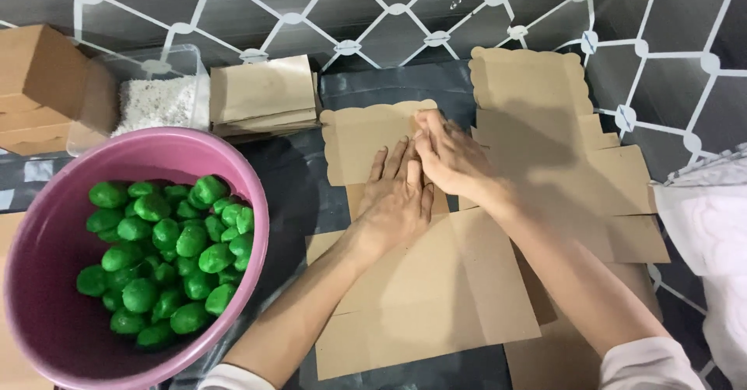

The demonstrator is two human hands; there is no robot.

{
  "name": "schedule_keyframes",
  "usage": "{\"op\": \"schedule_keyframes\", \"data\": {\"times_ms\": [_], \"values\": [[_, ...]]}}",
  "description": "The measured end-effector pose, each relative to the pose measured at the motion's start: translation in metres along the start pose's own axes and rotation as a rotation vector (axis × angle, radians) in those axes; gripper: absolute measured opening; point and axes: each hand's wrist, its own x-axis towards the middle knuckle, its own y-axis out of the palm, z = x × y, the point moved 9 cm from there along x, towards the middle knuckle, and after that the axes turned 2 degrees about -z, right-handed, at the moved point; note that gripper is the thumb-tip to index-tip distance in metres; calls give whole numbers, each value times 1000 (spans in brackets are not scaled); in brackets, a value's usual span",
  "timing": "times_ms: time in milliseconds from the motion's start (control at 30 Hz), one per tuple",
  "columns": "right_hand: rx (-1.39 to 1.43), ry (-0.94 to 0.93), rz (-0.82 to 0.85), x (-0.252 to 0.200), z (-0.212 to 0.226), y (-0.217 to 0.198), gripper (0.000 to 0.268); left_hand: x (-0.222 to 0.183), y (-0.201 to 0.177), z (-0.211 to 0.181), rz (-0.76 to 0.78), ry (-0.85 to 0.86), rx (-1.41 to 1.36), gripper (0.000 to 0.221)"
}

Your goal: Folding flat cardboard templates into 3D boxes for packaging.

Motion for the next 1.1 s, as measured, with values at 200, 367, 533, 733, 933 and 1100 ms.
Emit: {"op": "schedule_keyframes", "data": {"times_ms": [200, 367, 533, 733, 933, 1100], "values": [[166, 149, -62, -10, 5, -24, 44, -1, -15, -3, -10, 9, -53, 51], [353, 217, -70, 8, -33, -6, 50, 0, -11, -2, -15, 18, -40, 45], [192, 49, -11, -6, 7, -14, 54, 0, -12, -3, -34, 20, -1, 49], [-81, -86, -70, 16, 3, -8, 43, -1, -14, -3, -12, 8, -55, 50], [-104, -47, -62, 10, 4, -7, 42, 0, -5, 1, -31, 18, -38, 52], [-222, -138, -95, 1, 7, -10, 36, -2, -10, -2, -32, 13, -29, 52]]}}
